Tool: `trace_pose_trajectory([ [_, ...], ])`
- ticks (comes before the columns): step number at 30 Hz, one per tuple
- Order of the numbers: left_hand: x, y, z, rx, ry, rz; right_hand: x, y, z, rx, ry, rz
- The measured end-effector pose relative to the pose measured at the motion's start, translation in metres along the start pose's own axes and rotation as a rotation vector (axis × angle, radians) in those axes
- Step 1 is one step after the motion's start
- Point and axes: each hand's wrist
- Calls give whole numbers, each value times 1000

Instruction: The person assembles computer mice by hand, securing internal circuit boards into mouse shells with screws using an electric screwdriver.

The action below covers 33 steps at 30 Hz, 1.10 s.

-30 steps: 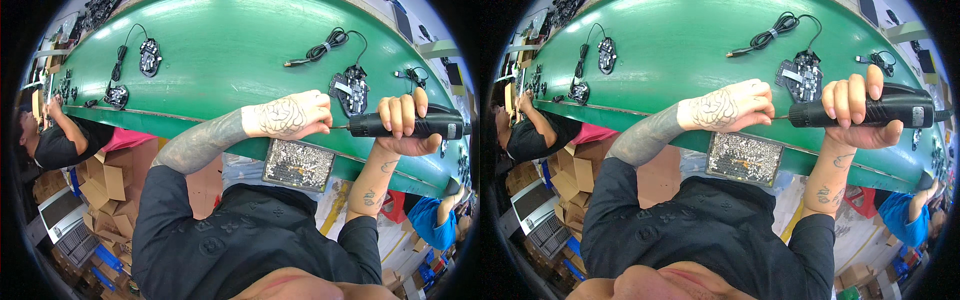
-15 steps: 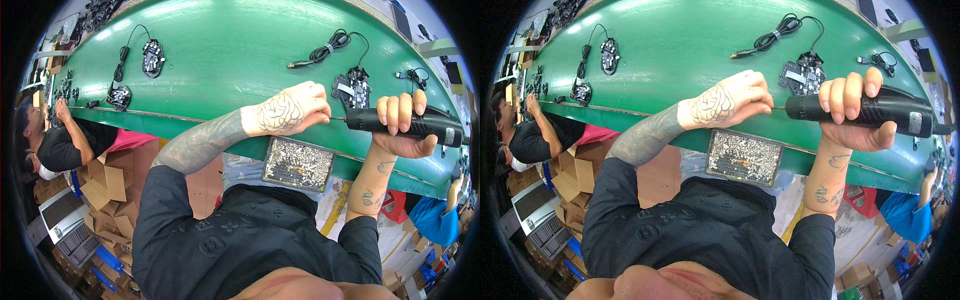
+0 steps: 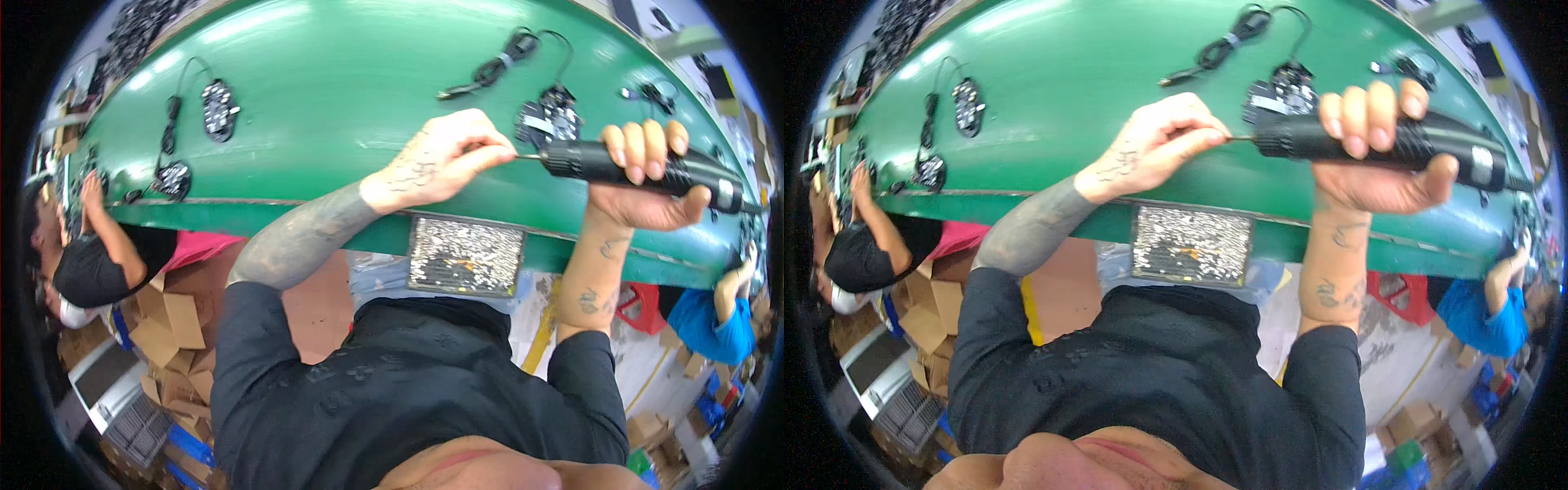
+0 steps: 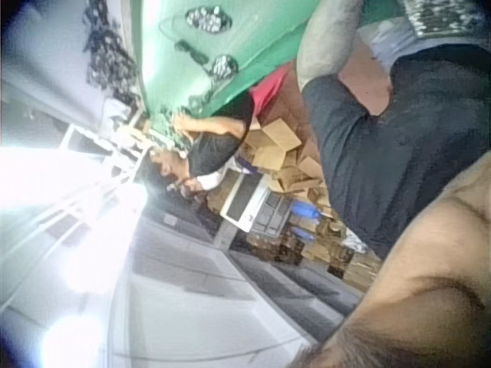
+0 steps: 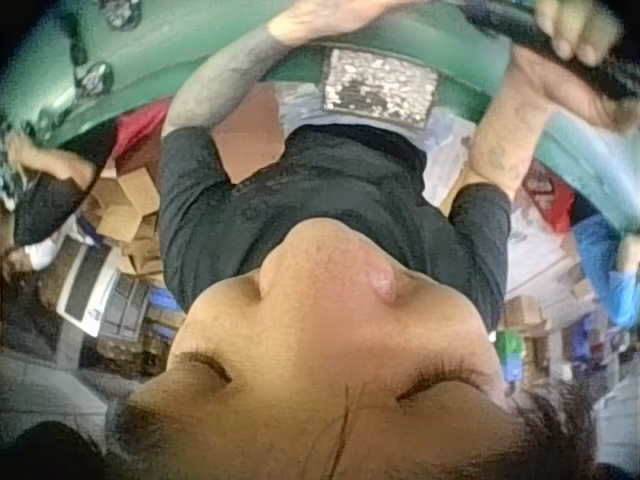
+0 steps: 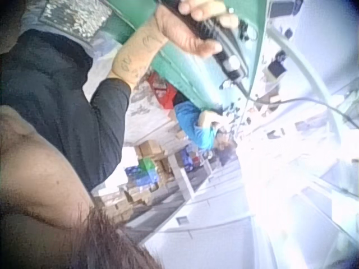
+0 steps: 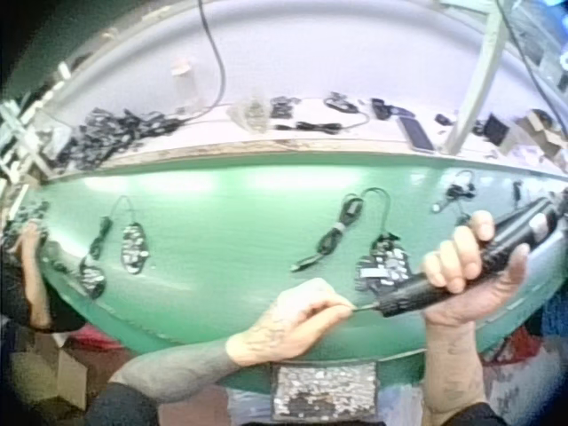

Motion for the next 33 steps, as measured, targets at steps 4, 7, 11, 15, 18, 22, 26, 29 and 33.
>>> trace_pose_trajectory([
  [4, 6, -2, 8, 62, 118, -73, 2, -2, -1, -19, 42, 26],
  [7, 12, 0, 3, 48, 65, -79, 2, 5, -1, -42, 52, 37],
  [11, 13, -5, 12, 55, 34, 31, 2, 1, 3, -23, 53, 32],
  [15, 12, -15, 14, 138, 154, -16, 2, 4, 0, -46, 50, 46],
  [18, 12, -9, 13, 157, 164, -129, 1, 4, 0, -43, 51, 48],
  [22, 13, -5, 12, 164, 126, -195, 3, 2, 3, -35, 41, 45],
  [26, 11, -6, 11, 195, 80, -232, 4, 2, 7, 18, 110, 21],
  [29, 11, -8, 11, 231, 74, -270, 4, 3, 6, 9, 101, 18],
  [33, 18, -5, 21, 461, -161, -471, 3, 5, 4, -1, 56, 20],
])
Point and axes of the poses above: each hand's wrist, its own x-axis towards the middle knuckle, its own z-axis out of the back of the hand, y = z × x, and after that the axes turned 9 degrees about -y, right-handed
